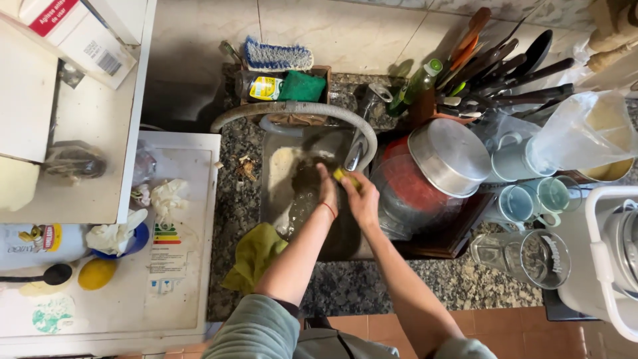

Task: Washing and scrubbing pots, pans, and lids in a kitchen sink, then cleaning the sink and removing waste from the drain.

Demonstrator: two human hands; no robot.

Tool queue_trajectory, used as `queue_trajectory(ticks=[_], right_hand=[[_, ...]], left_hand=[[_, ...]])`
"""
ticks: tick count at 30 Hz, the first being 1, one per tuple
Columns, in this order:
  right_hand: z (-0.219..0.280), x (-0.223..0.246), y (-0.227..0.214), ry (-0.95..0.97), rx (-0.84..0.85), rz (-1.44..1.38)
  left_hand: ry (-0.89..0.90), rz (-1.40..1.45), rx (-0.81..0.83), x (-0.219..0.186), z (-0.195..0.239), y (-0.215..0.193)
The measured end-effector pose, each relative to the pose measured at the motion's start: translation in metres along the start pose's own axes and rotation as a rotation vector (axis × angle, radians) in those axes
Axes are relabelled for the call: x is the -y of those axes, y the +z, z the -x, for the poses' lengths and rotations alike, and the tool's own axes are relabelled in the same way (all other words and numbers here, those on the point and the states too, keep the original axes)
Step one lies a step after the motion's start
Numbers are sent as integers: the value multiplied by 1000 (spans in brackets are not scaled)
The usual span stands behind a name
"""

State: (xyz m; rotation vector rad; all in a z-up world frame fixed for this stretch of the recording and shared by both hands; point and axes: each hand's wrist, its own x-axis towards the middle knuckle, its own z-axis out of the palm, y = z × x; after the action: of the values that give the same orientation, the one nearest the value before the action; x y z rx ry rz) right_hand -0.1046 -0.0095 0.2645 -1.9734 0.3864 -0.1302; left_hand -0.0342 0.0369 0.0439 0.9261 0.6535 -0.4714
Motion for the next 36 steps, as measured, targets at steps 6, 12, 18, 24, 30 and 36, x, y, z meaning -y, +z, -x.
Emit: queue_trajectory(ticks=[6,12,18,24,30,36], right_hand=[[44,19,9,-202,-74,107],[14,24,10,-68,-96,33],[38,-4,10,-122,-108,48],[12,8,15,12,-66,-19],[72,6,9,-213,-50,162],[30,-29,-8,-317,-86,74]], left_hand=[[35,-66,-55,-16,-1,9],[-131,-50,-91,-30,23,9],[-59,-113,78,-5,22,-2],[-37,176,163,20,-2,-4],[-207,481,-74,-25,-8,-22],[-151,856,50,-84,85,12]])
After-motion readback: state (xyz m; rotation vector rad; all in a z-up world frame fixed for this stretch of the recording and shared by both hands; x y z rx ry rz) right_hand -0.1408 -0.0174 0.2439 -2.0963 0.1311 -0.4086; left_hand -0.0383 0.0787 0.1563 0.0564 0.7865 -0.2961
